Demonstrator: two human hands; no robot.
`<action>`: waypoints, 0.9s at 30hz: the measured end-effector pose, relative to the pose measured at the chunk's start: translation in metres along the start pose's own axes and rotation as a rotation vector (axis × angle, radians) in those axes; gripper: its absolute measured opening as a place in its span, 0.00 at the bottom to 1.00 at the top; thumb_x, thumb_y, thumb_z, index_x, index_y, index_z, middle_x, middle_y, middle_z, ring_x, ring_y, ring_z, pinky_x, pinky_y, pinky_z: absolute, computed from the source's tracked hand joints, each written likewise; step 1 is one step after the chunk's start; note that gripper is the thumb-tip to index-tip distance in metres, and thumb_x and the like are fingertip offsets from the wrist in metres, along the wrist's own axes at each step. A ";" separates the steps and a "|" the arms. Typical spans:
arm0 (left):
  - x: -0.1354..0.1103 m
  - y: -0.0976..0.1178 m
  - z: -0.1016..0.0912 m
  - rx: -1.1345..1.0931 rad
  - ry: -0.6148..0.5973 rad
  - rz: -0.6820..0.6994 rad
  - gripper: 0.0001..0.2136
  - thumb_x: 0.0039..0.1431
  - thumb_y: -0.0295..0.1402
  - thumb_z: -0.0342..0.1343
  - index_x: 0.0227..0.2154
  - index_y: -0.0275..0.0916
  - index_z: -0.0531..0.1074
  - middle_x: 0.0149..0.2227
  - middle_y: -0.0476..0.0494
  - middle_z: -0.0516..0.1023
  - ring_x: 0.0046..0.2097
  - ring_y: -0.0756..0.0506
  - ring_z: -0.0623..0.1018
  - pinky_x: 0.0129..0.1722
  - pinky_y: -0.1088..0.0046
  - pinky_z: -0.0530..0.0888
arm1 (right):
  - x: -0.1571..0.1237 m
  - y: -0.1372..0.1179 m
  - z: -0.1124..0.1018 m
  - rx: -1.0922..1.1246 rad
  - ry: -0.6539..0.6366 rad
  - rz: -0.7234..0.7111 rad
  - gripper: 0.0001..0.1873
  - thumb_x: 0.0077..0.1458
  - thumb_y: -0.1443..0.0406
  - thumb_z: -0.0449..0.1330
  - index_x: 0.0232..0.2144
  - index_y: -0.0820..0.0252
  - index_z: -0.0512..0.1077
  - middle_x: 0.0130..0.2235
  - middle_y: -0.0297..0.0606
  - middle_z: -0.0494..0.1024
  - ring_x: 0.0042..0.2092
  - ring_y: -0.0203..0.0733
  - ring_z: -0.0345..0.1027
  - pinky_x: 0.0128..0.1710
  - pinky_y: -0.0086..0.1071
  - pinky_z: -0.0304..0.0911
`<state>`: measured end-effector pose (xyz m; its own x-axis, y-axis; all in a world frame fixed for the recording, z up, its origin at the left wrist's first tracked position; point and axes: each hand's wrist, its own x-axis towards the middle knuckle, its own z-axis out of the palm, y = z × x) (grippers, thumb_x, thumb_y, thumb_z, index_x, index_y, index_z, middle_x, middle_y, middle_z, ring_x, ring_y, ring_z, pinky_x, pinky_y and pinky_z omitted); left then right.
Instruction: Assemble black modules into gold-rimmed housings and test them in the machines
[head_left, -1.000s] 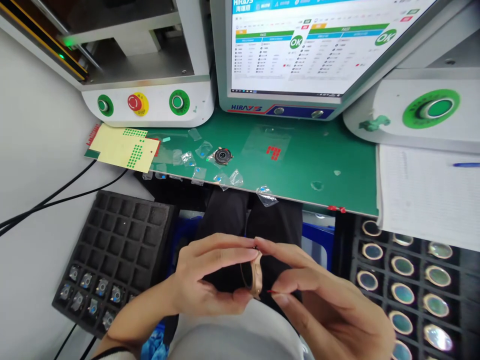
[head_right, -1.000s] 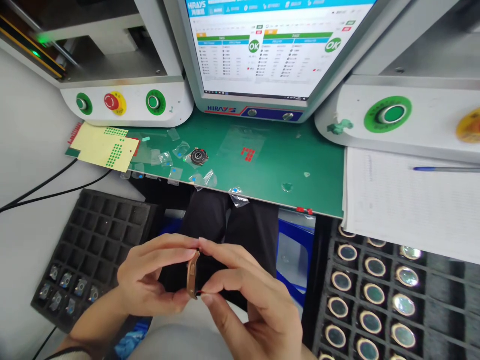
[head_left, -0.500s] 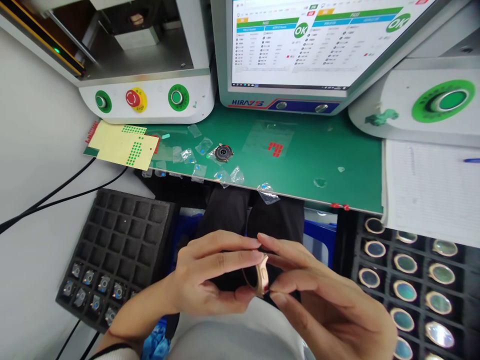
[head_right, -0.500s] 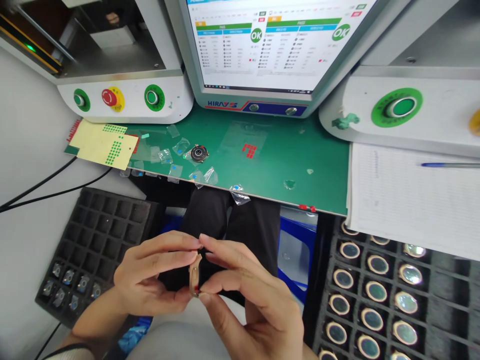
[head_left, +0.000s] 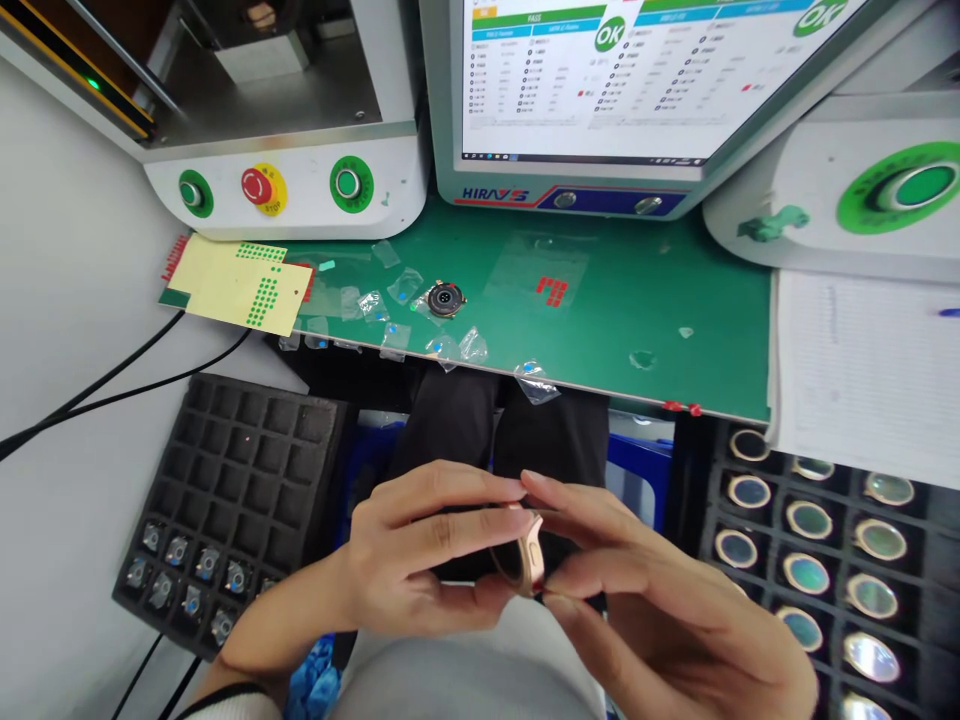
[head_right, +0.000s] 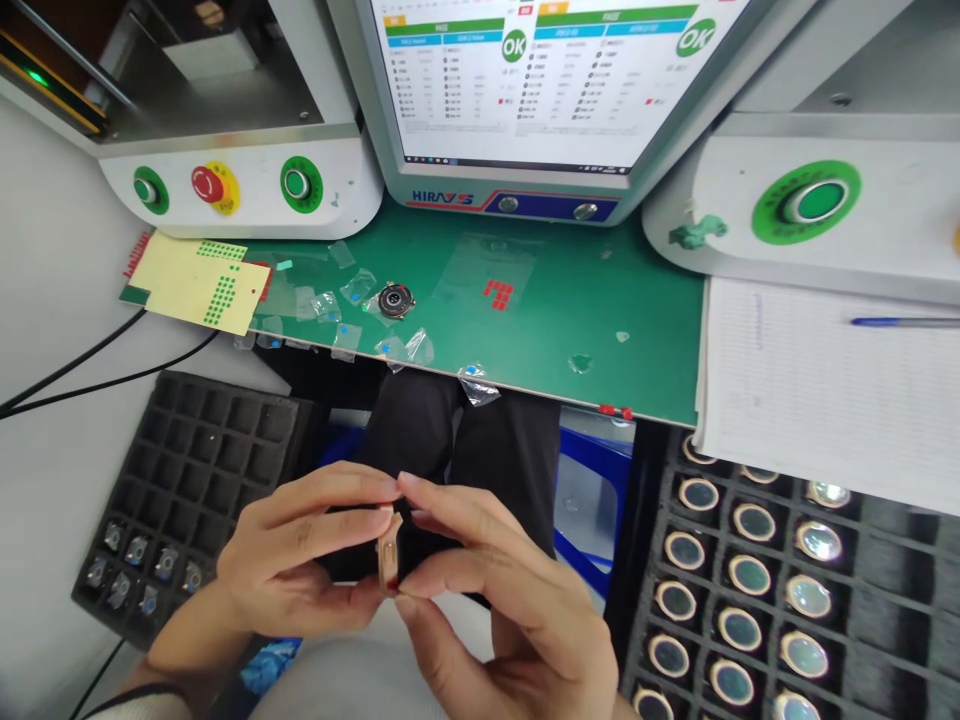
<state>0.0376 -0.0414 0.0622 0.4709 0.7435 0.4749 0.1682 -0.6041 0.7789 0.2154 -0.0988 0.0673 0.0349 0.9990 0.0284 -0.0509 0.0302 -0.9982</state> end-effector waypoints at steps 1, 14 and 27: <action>0.000 0.000 0.000 -0.001 -0.002 0.001 0.19 0.58 0.27 0.62 0.53 0.36 0.73 0.43 0.36 0.81 0.42 0.43 0.82 0.40 0.69 0.83 | 0.000 0.000 0.000 0.005 0.009 0.001 0.11 0.54 0.73 0.65 0.35 0.51 0.79 0.52 0.38 0.79 0.51 0.50 0.75 0.48 0.41 0.76; -0.002 0.001 -0.008 0.045 -0.072 0.035 0.21 0.57 0.28 0.65 0.54 0.34 0.72 0.44 0.34 0.82 0.43 0.42 0.83 0.39 0.68 0.83 | 0.004 0.010 0.004 0.335 -0.010 0.187 0.09 0.51 0.73 0.68 0.28 0.53 0.77 0.49 0.36 0.80 0.45 0.43 0.78 0.43 0.31 0.77; -0.009 -0.001 0.016 -0.739 -0.078 -0.476 0.21 0.55 0.39 0.67 0.52 0.50 0.77 0.45 0.41 0.83 0.42 0.42 0.83 0.40 0.67 0.82 | 0.011 0.032 0.016 0.645 -0.104 0.336 0.28 0.44 0.47 0.71 0.42 0.49 0.67 0.58 0.43 0.70 0.62 0.53 0.64 0.55 0.45 0.68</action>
<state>0.0468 -0.0524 0.0506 0.5555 0.8312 0.0243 -0.2291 0.1248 0.9654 0.1981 -0.0861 0.0362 -0.1793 0.9547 -0.2374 -0.6205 -0.2970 -0.7258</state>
